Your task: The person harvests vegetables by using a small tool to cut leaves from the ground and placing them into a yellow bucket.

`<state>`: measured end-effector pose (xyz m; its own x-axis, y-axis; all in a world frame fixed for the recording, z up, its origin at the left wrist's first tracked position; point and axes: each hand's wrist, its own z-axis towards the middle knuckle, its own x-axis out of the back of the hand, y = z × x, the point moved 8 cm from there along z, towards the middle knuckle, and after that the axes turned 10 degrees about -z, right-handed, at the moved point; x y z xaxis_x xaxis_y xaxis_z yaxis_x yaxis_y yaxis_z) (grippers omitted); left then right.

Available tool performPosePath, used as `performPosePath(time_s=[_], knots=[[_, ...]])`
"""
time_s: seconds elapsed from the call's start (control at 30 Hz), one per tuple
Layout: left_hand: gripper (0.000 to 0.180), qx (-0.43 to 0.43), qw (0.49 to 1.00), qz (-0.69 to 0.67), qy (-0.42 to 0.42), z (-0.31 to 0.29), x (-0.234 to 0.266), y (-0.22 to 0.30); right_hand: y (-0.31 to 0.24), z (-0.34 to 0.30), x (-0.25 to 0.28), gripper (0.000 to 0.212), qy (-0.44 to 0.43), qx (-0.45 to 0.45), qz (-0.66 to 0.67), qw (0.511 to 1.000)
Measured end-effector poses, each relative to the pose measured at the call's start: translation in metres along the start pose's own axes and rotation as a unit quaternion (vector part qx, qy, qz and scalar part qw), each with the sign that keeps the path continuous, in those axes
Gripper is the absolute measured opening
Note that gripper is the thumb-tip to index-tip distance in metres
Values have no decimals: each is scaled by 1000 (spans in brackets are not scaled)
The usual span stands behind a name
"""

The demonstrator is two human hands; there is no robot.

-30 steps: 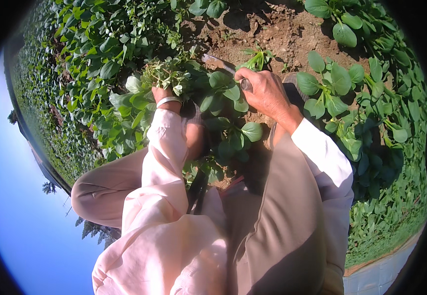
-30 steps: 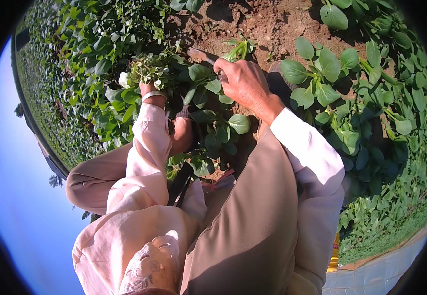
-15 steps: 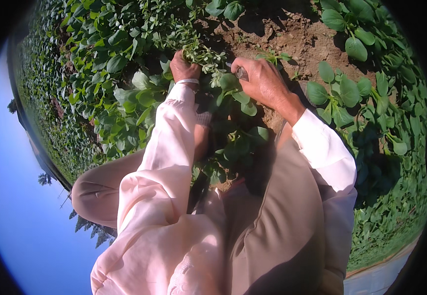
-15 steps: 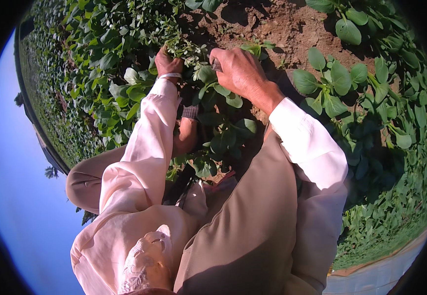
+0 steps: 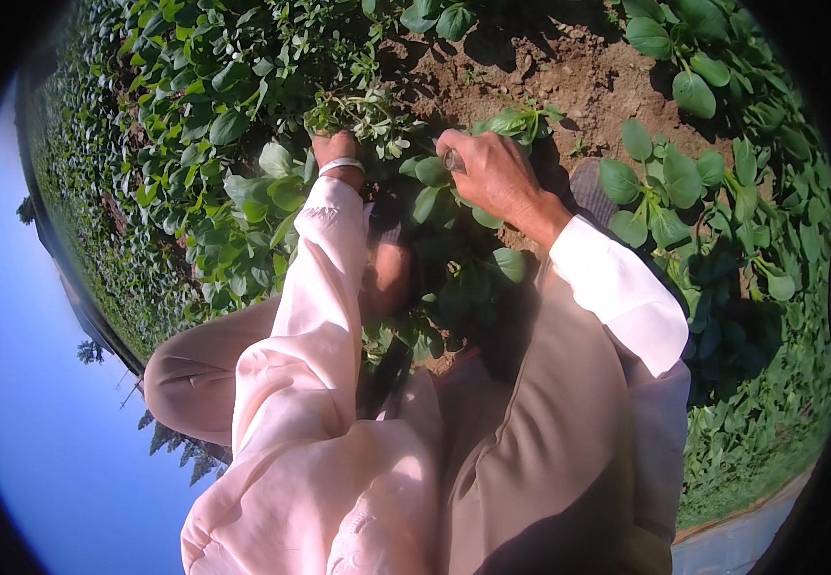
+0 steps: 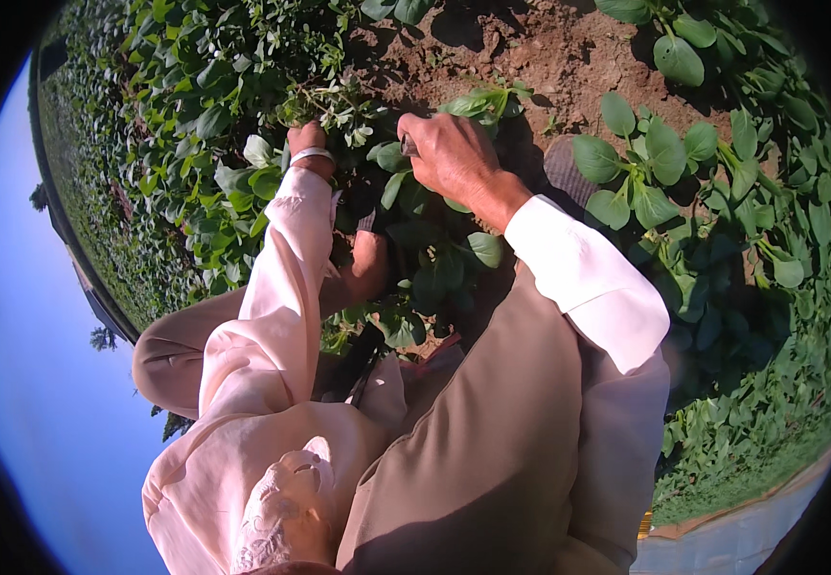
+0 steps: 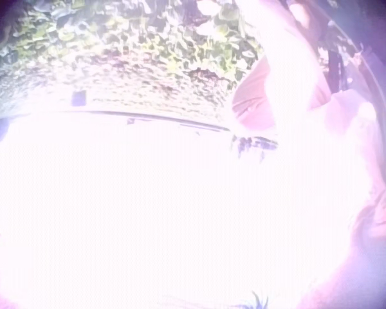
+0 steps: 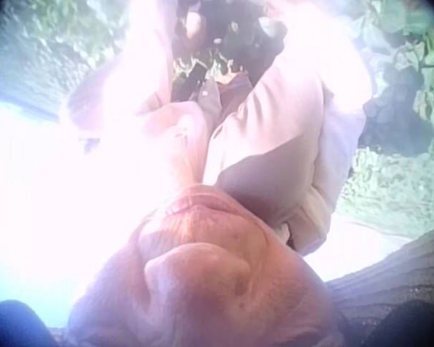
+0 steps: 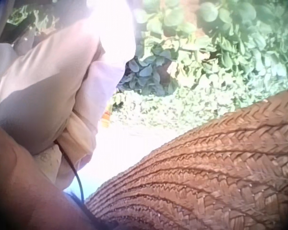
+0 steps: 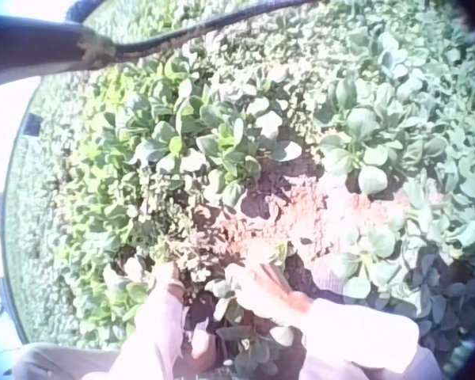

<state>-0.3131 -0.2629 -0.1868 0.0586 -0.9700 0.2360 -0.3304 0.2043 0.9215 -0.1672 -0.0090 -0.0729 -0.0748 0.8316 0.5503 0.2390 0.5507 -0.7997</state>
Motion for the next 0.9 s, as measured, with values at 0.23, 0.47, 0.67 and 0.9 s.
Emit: performPosePath(time_s=[0.23, 0.47, 0.67, 0.9], knots=[[29, 72, 997, -16, 22, -7, 13, 20, -9, -6, -5, 22, 15, 19, -55, 998], [28, 228, 960, -161, -11, -2, 2, 0, 0, 18, 9, 21, 0, -19, 15, 1000], [21, 154, 988, -24, -17, 1, 18, 2, -8, -7, 8, 19, 4, 1, 1, 1000], [25, 240, 959, -149, 12, -5, 10, -6, -7, 16, -16, 19, -16, 16, -2, 1000]])
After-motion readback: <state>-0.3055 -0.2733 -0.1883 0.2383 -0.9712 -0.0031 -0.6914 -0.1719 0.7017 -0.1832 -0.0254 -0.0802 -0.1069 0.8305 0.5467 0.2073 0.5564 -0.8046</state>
